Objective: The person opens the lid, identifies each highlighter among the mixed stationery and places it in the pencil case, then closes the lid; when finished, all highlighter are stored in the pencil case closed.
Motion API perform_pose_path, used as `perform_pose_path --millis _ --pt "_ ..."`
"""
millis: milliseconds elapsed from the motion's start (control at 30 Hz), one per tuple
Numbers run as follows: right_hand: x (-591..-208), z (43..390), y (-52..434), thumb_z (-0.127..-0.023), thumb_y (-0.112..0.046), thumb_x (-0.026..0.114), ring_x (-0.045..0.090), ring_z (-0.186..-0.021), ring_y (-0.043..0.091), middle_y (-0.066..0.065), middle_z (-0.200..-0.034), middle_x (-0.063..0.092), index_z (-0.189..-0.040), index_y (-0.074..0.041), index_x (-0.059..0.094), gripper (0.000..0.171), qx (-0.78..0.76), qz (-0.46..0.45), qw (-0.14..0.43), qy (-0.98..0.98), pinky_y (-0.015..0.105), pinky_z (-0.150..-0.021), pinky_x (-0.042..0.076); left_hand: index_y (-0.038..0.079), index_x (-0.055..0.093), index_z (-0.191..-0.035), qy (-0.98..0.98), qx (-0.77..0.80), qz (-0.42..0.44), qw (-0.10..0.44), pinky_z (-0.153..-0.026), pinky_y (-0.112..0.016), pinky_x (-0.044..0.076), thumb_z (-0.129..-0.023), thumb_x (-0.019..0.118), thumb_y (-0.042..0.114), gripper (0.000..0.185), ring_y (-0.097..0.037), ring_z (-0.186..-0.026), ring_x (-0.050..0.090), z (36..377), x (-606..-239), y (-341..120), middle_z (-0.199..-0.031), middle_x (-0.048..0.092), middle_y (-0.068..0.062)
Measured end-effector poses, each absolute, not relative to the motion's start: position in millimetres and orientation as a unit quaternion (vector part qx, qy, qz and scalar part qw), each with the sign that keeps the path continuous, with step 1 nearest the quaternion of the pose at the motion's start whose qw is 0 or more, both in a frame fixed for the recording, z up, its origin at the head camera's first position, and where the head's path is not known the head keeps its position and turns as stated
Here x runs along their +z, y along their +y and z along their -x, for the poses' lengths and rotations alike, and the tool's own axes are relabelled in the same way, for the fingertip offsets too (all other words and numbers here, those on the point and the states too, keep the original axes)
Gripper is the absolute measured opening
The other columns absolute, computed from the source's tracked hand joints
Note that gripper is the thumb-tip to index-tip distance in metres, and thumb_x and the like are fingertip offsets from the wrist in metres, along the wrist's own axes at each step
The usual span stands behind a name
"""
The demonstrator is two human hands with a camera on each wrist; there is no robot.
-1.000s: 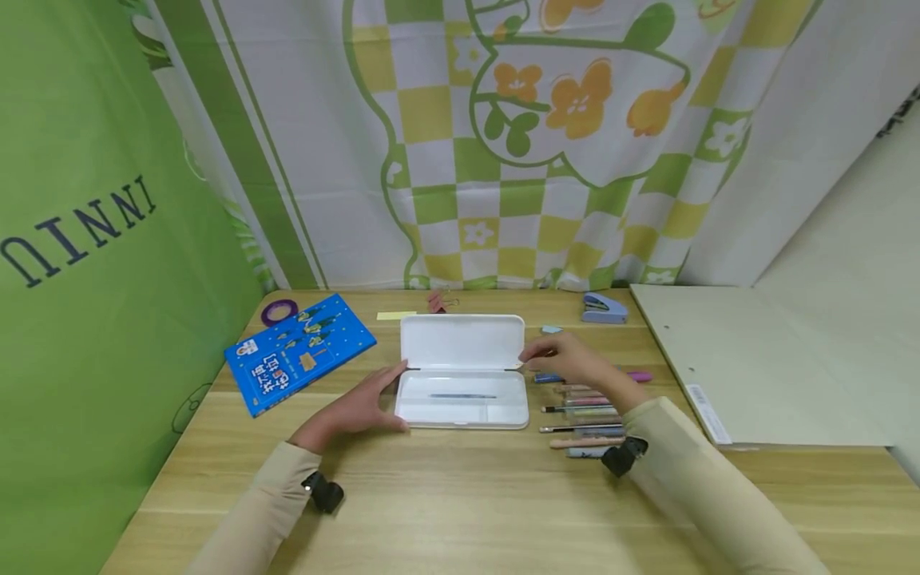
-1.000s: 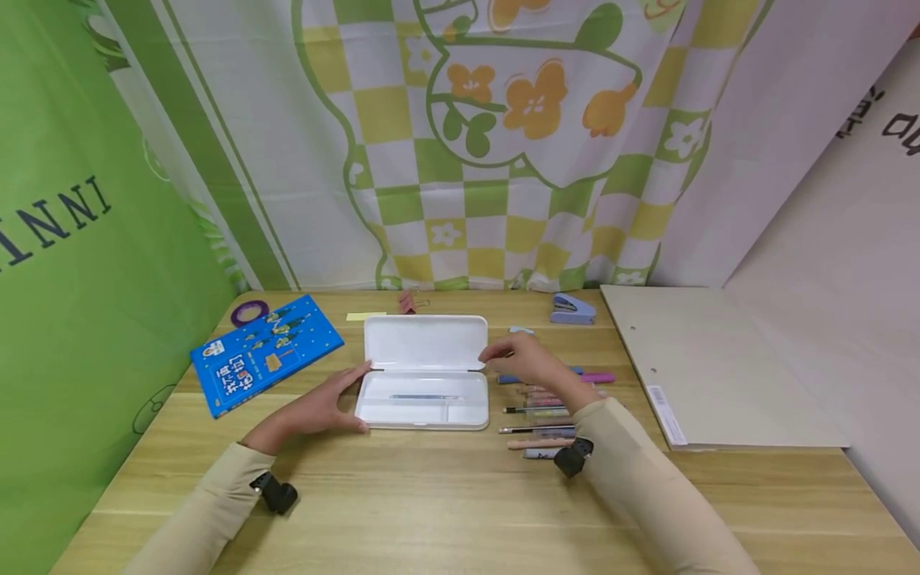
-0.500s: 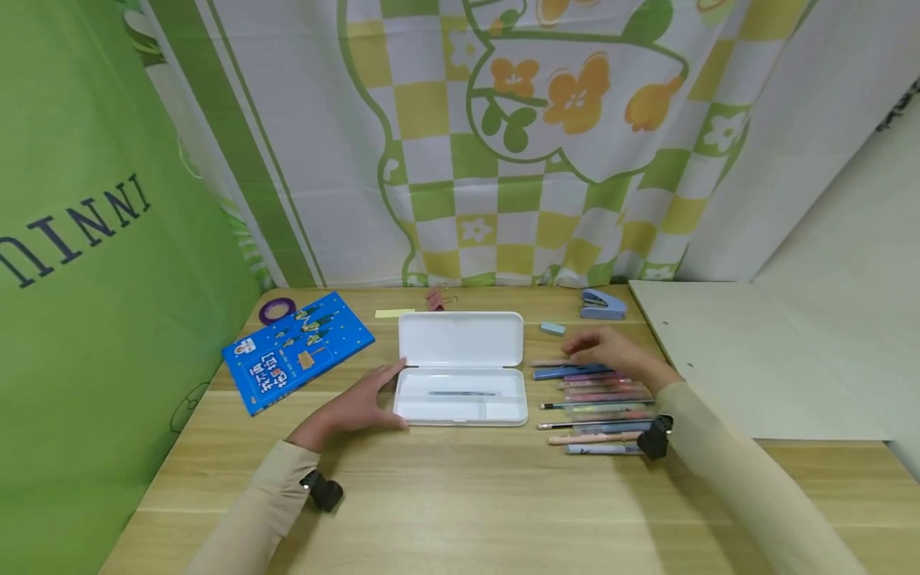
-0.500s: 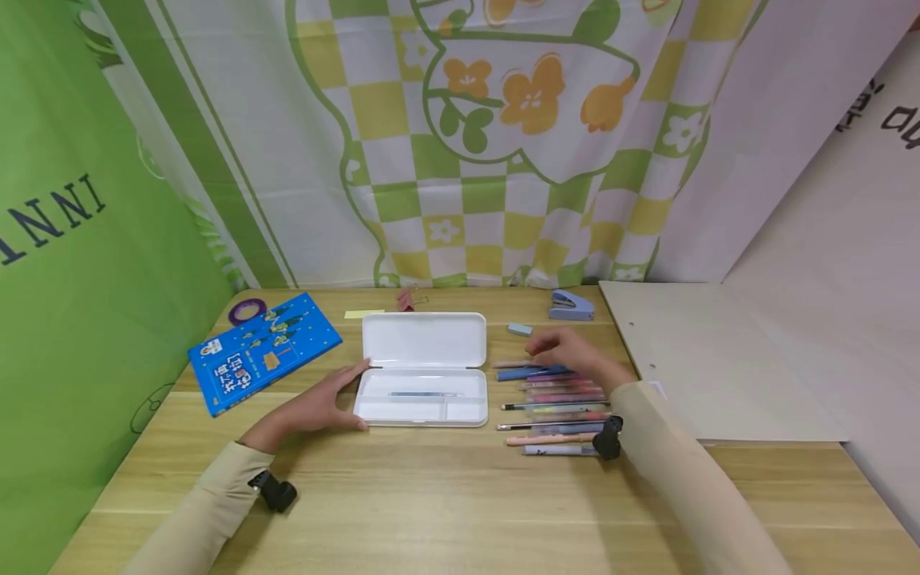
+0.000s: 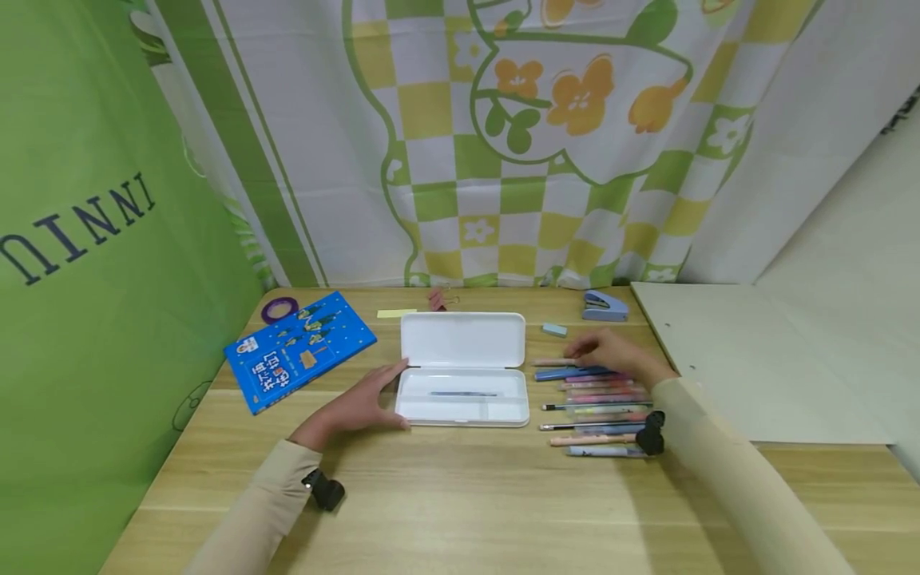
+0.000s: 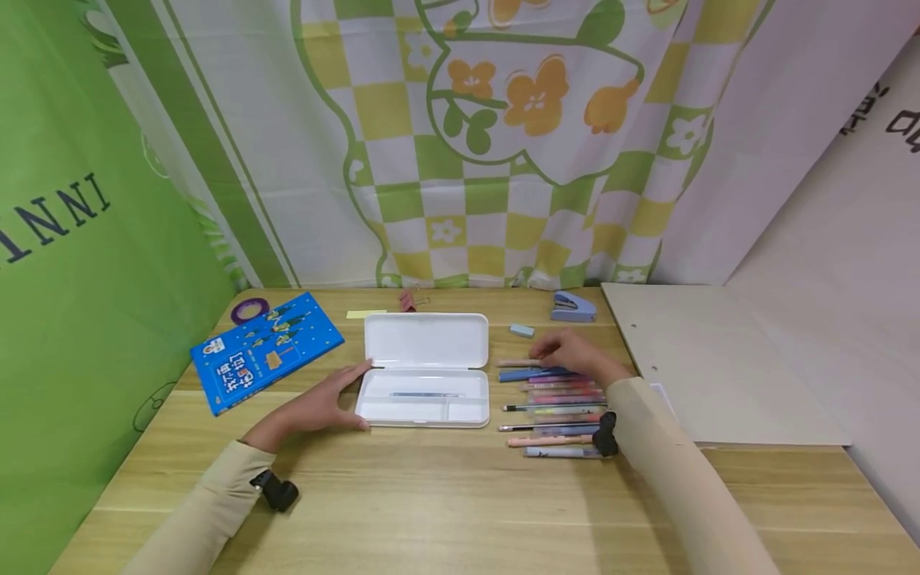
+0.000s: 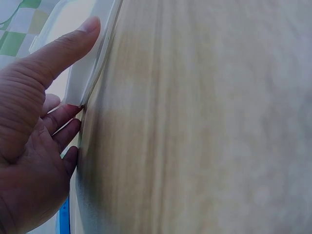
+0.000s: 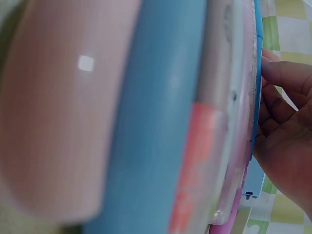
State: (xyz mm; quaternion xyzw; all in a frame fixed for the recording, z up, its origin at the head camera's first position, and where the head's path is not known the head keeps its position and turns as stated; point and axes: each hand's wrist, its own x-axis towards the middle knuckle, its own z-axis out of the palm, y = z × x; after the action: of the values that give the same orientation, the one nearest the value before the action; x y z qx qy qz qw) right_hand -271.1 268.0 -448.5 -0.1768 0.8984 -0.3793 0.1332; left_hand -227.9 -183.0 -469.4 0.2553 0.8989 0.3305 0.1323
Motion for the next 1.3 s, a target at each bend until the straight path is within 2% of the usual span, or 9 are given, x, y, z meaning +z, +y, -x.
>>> perform_pose_path --millis 167,300,467,567,700,833,1067,1300 --pt "-445 267 272 -0.089 -0.011 0.064 0.058 -0.099 0.025 0.015 -0.108 0.067 -0.106 -0.001 0.069 0.021 -0.39 0.143 0.134 0.9 0.039 -0.086 0.046 0.009 0.022 -0.151 0.898 0.333 -0.254 0.135 -0.109 -0.054 0.025 -0.069 0.083 0.042 0.107 -0.038 -0.136 0.028 228 -469 -182 -0.147 0.033 -0.02" --pt "-431 260 269 -0.091 -0.016 0.063 0.057 -0.096 0.023 0.012 -0.107 0.066 -0.109 -0.004 0.069 0.023 -0.419 0.133 0.128 0.889 0.04 -0.083 0.047 0.01 0.022 -0.151 0.898 0.333 -0.254 0.137 -0.109 -0.054 0.025 -0.069 0.083 0.042 0.107 -0.038 -0.136 0.028 228 -469 -182 -0.148 0.033 -0.02" --pt "-413 251 244 -0.091 -0.011 0.063 0.058 -0.094 0.021 0.015 -0.108 0.065 -0.109 0.001 0.068 0.023 -0.48 0.162 0.14 0.851 0.044 -0.084 0.049 0.009 0.022 -0.151 0.898 0.334 -0.253 0.136 -0.109 -0.054 0.025 -0.069 0.083 0.041 0.107 -0.038 -0.135 0.028 227 -470 -183 -0.147 0.033 -0.02" --pt "-409 245 220 -0.09 -0.009 0.063 0.059 -0.098 0.02 0.017 -0.111 0.064 -0.11 0.003 0.067 0.024 -0.503 0.19 0.157 0.828 0.041 -0.085 0.05 0.009 0.022 -0.151 0.898 0.336 -0.251 0.136 -0.109 -0.055 0.026 -0.069 0.083 0.041 0.107 -0.038 -0.135 0.028 227 -469 -184 -0.147 0.033 -0.021" --pt "-411 240 183 -0.089 -0.008 0.064 0.06 -0.097 0.019 0.014 -0.107 0.066 -0.107 0.001 0.07 0.02 -0.497 0.233 0.159 0.821 0.033 -0.082 0.051 0.01 0.022 -0.151 0.899 0.334 -0.249 0.136 -0.109 -0.054 0.026 -0.069 0.083 0.041 0.107 -0.038 -0.135 0.028 227 -469 -185 -0.147 0.034 -0.02" --pt "-418 240 150 -0.088 -0.003 0.065 0.062 -0.092 0.019 0.013 -0.101 0.068 -0.101 0.001 0.072 0.016 -0.47 0.263 0.138 0.831 0.028 -0.076 0.052 0.01 0.022 -0.151 0.898 0.335 -0.25 0.135 -0.109 -0.054 0.026 -0.069 0.083 0.041 0.107 -0.038 -0.136 0.028 228 -468 -184 -0.147 0.033 -0.02" --pt "-428 239 118 -0.083 0.0 0.068 0.064 -0.088 0.022 0.012 -0.092 0.071 -0.091 0.002 0.074 0.01 -0.415 0.247 0.093 0.871 0.03 -0.076 0.052 0.01 0.021 -0.151 0.898 0.331 -0.259 0.132 -0.109 -0.054 0.026 -0.07 0.082 0.043 0.106 -0.038 -0.136 0.028 229 -470 -184 -0.148 0.032 -0.02" --pt "-436 235 107 -0.082 -0.004 0.072 0.064 -0.085 0.019 0.007 -0.088 0.072 -0.085 -0.004 0.077 0.006 -0.375 0.225 0.082 0.896 0.028 -0.073 0.052 0.01 0.022 -0.151 0.897 0.334 -0.256 0.135 -0.109 -0.055 0.025 -0.069 0.082 0.042 0.106 -0.038 -0.136 0.027 228 -469 -182 -0.148 0.032 -0.02"
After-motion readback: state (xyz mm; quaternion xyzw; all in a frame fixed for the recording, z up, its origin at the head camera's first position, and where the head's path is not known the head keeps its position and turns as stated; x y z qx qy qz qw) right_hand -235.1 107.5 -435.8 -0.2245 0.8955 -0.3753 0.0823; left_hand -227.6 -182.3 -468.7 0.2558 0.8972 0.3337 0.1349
